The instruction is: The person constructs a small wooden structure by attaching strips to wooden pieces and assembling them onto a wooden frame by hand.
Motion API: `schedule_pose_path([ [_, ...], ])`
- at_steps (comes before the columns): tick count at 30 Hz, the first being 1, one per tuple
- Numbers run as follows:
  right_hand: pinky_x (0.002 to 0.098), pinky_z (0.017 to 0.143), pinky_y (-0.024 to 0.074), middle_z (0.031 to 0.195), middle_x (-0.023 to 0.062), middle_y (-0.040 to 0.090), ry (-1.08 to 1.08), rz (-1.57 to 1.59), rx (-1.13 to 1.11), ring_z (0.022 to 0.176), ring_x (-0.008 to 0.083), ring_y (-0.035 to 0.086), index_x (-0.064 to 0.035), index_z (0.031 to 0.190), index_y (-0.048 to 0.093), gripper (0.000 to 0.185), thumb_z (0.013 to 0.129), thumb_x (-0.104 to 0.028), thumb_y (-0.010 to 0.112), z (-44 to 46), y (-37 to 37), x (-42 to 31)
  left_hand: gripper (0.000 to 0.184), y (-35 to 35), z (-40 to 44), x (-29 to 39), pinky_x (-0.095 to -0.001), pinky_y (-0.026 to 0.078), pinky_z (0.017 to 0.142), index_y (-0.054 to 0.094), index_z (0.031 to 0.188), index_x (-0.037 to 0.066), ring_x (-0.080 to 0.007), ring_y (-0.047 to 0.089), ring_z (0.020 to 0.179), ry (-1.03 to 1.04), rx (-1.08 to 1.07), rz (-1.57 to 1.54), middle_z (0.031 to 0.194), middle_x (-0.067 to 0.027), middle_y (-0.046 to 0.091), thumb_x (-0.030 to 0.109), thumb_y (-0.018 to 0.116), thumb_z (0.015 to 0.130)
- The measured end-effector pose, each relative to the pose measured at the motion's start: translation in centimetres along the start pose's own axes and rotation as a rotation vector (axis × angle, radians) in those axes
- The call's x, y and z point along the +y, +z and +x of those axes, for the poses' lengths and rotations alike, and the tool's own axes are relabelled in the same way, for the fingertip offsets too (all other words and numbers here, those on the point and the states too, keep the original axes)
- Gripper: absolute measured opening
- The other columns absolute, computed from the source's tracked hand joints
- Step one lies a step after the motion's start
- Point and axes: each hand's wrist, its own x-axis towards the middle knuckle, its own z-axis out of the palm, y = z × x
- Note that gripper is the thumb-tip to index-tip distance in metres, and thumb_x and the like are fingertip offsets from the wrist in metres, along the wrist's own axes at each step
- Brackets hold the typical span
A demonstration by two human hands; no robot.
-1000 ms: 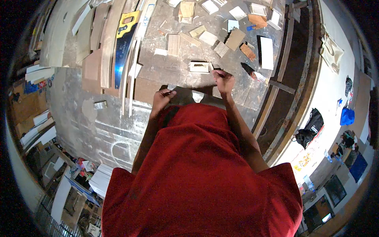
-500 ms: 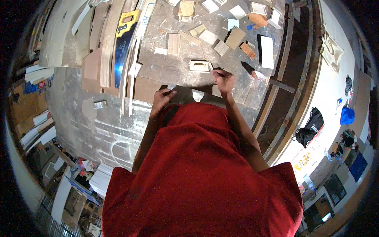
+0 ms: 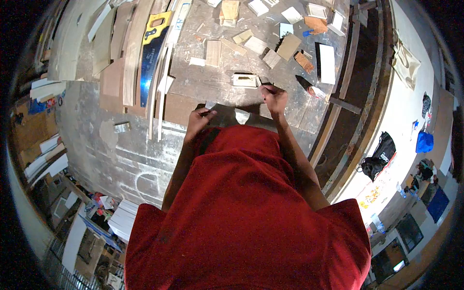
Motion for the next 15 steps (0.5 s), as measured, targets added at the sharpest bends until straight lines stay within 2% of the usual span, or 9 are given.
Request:
schedule_pose_path([
  [5, 0.0242, 0.05, 0.0482, 0.068, 0.0022, 0.065, 0.001, -0.062, 0.004, 0.058, 0.0087, 0.058, -0.0006, 0.091, 0.076, 0.017, 0.084, -0.016, 0.072, 0.0, -0.4, 0.0, 0.016, 0.1, 0.1, 0.2, -0.0261, 0.05, 0.073, 0.075, 0.092, 0.001, -0.0108, 0.063, 0.076, 0.163, 0.019, 0.128, 0.085, -0.003, 0.072, 0.015, 0.075, 0.086],
  [7, 0.0308, 0.066, 0.0519, 0.075, 0.01, 0.073, 0.066, -0.008, -0.069, 0.068, 0.0165, 0.066, -0.0015, 0.087, 0.075, 0.016, 0.082, -0.016, 0.072, -0.1, -1.3, -0.8, 0.015, 0.5, -0.5, 2.6, -0.0263, 0.05, 0.074, 0.074, 0.092, 0.001, -0.0113, 0.063, 0.076, 0.255, 0.03, 0.185, 0.085, -0.0033, 0.072, 0.015, 0.075, 0.086],
  [8, 0.0308, 0.066, 0.0519, 0.075, 0.01, 0.073, 0.064, -0.01, -0.066, 0.068, 0.0165, 0.066, -0.0015, 0.087, 0.075, 0.016, 0.082, -0.016, 0.072, -0.2, -2.1, -1.5, 0.013, 0.5, -0.9, 4.3, -0.0259, 0.049, 0.073, 0.073, 0.092, 0.002, -0.0101, 0.062, 0.077, 0.297, 0.024, 0.184, 0.084, -0.0029, 0.071, 0.013, 0.075, 0.085],
  [9, 0.0313, 0.067, 0.0522, 0.076, 0.0105, 0.072, 0.155, -0.034, -0.158, 0.069, 0.0163, 0.066, -0.0008, 0.086, 0.074, 0.018, 0.083, -0.018, 0.072, -0.4, -3.0, -3.0, 0.011, 0.4, -1.6, 6.7, -0.0256, 0.048, 0.071, 0.072, 0.091, 0.003, -0.0089, 0.061, 0.077, 0.337, 0.014, 0.182, 0.082, -0.0026, 0.071, 0.011, 0.076, 0.085],
  [10, 0.0318, 0.068, 0.0524, 0.076, 0.011, 0.072, 0.247, -0.06, -0.243, 0.069, 0.016, 0.066, 0.0, 0.085, 0.073, 0.02, 0.084, -0.02, 0.072, -0.6, -3.8, -3.9, 0.012, 0.1, -3.1, 10.6, -0.0269, 0.05, 0.075, 0.072, 0.095, 0.004, -0.0112, 0.063, 0.08, 0.499, 0.067, 0.185, 0.087, -0.0036, 0.071, 0.011, 0.074, 0.086],
  [11, 0.0318, 0.068, 0.0524, 0.076, 0.011, 0.072, 0.249, -0.069, -0.221, 0.069, 0.016, 0.066, 0.0, 0.085, 0.073, 0.02, 0.084, -0.02, 0.072, -0.8, -4.3, -4.1, 0.014, -0.4, -5.8, 16.1, -0.0282, 0.051, 0.079, 0.071, 0.099, 0.006, -0.0135, 0.064, 0.082, 0.662, 0.112, 0.181, 0.092, -0.0047, 0.072, 0.011, 0.073, 0.086],
  [13, 0.0317, 0.067, 0.0522, 0.073, 0.0105, 0.071, 0.069, -0.128, -0.214, 0.067, 0.0155, 0.065, 0.0014, 0.084, 0.071, 0.023, 0.085, -0.021, 0.071, -1.9, -5.4, -4.4, 0.016, -1.7, -12.8, 26.7, -0.0286, 0.051, 0.081, 0.071, 0.104, 0.008, -0.015, 0.065, 0.088, 0.871, 0.139, 0.194, 0.1, -0.0039, 0.071, 0.01, 0.07, 0.088],
  [14, 0.0285, 0.059, 0.0518, 0.073, 0.0091, 0.069, 0.095, -0.191, -0.272, 0.063, 0.0131, 0.065, 0.0044, 0.091, 0.068, 0.026, 0.091, -0.021, 0.066, -2.3, -6.4, -6.0, 0.016, -2.2, -15.6, 29.9, -0.0288, 0.051, 0.081, 0.071, 0.104, 0.008, -0.0153, 0.065, 0.088, 1.033, 0.113, 0.202, 0.1, -0.0041, 0.071, 0.01, 0.07, 0.088],
  [15, 0.0281, 0.06, 0.0517, 0.072, 0.0086, 0.069, 0.116, -0.197, -0.3, 0.063, 0.0127, 0.064, 0.0041, 0.089, 0.068, 0.024, 0.091, -0.019, 0.066, -2.5, -7.0, -5.2, 0.017, -2.5, -18.5, 32.6, -0.029, 0.051, 0.081, 0.071, 0.104, 0.008, -0.0156, 0.065, 0.088, 1.196, 0.068, 0.213, 0.1, -0.0042, 0.071, 0.01, 0.07, 0.088],
])
